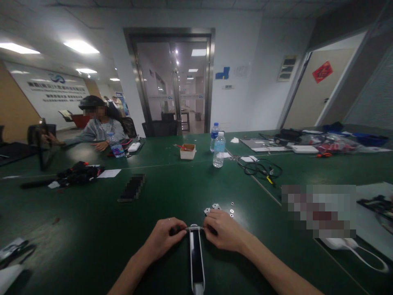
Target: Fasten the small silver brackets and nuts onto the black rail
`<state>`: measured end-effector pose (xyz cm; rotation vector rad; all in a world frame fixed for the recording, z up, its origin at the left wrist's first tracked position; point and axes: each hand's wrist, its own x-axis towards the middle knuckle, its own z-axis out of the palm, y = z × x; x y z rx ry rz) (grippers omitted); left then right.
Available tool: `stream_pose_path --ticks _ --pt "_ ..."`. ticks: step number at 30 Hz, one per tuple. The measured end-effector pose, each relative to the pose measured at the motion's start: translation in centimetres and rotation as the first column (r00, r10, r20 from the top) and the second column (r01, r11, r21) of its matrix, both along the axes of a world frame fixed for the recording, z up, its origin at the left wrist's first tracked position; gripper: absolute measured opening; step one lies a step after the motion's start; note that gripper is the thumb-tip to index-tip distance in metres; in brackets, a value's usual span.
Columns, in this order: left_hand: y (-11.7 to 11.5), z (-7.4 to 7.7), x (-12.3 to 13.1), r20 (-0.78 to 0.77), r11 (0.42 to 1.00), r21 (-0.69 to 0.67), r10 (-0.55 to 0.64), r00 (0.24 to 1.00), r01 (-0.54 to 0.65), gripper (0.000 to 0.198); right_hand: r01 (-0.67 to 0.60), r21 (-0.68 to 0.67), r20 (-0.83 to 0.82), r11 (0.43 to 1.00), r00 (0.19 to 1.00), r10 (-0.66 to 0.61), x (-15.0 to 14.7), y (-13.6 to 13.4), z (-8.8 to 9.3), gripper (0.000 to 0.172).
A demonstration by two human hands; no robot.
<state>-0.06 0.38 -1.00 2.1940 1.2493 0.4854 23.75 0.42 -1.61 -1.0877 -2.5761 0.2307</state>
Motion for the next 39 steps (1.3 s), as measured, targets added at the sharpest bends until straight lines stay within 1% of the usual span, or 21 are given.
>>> stream_pose_path --ticks 6,11,13,15,17,20,23,27,30,32,35,37,39 --pt "0.0 -0.1 0.1 0.001 1.000 0.028 0.011 1.000 -0.011 0.018 0.006 -0.024 0.004 1.000 1.000 -0.006 0.0 -0.2 0.3 0.012" --pt "0.0 -0.3 0.1 -0.008 0.999 0.037 -0.007 1.000 0.007 0.020 0.001 -0.034 0.009 0.999 1.000 -0.001 0.4 -0.1 1.1 0.013" --pt "-0.1 -0.2 0.0 -0.014 0.999 0.025 -0.027 1.000 0.027 0.022 0.059 -0.015 -0.008 0.998 0.998 -0.059 1.2 0.4 1.4 0.017" --pt "-0.1 -0.2 -0.1 -0.012 0.999 0.012 -0.041 0.999 0.041 0.022 0.165 0.021 -0.044 0.986 0.985 -0.164 2.4 1.1 1.5 0.021" --pt "0.0 -0.2 -0.3 -0.004 0.998 0.010 -0.057 0.998 0.057 0.023 0.255 0.045 -0.075 0.966 0.965 -0.251 3.7 1.8 1.3 0.019" --pt "0.0 -0.3 -0.3 0.003 0.997 0.022 -0.078 0.997 0.078 0.025 0.298 0.036 -0.067 0.954 0.953 -0.295 4.7 2.4 0.7 0.017" --pt "0.0 -0.2 -0.3 -0.012 0.997 0.031 -0.069 0.998 0.069 0.026 0.273 0.016 -0.028 0.962 0.962 -0.273 4.2 2.3 0.3 0.022" --pt "0.0 -0.2 -0.2 -0.004 0.998 0.048 -0.052 0.999 0.052 0.028 0.265 0.013 0.001 0.964 0.964 -0.265 2.8 2.1 0.1 0.017" --pt "0.0 -0.5 -0.3 0.026 0.998 0.060 -0.037 0.999 0.035 0.029 0.271 0.011 -0.014 0.962 0.962 -0.271 2.3 2.2 -0.2 0.015" --pt "0.1 -0.8 -0.5 0.051 0.997 0.078 -0.013 0.999 0.009 0.030 0.278 0.007 -0.077 0.961 0.958 -0.276 2.3 2.3 -0.4 0.014" --pt "0.4 -0.7 -0.5 0.105 0.987 0.139 0.063 0.992 -0.078 0.031 0.299 0.045 -0.253 0.953 0.926 -0.279 2.3 2.4 -0.6 0.013" --pt "0.5 0.0 -0.1 0.163 0.968 0.190 0.134 0.978 -0.164 0.032 0.331 0.085 -0.407 0.940 0.872 -0.271 2.0 2.3 -0.6 0.013" --pt "0.4 1.0 0.9 0.239 0.949 0.193 0.202 0.950 -0.250 0.032 0.366 0.112 -0.544 0.924 0.801 -0.251 1.4 2.0 -0.4 0.013"
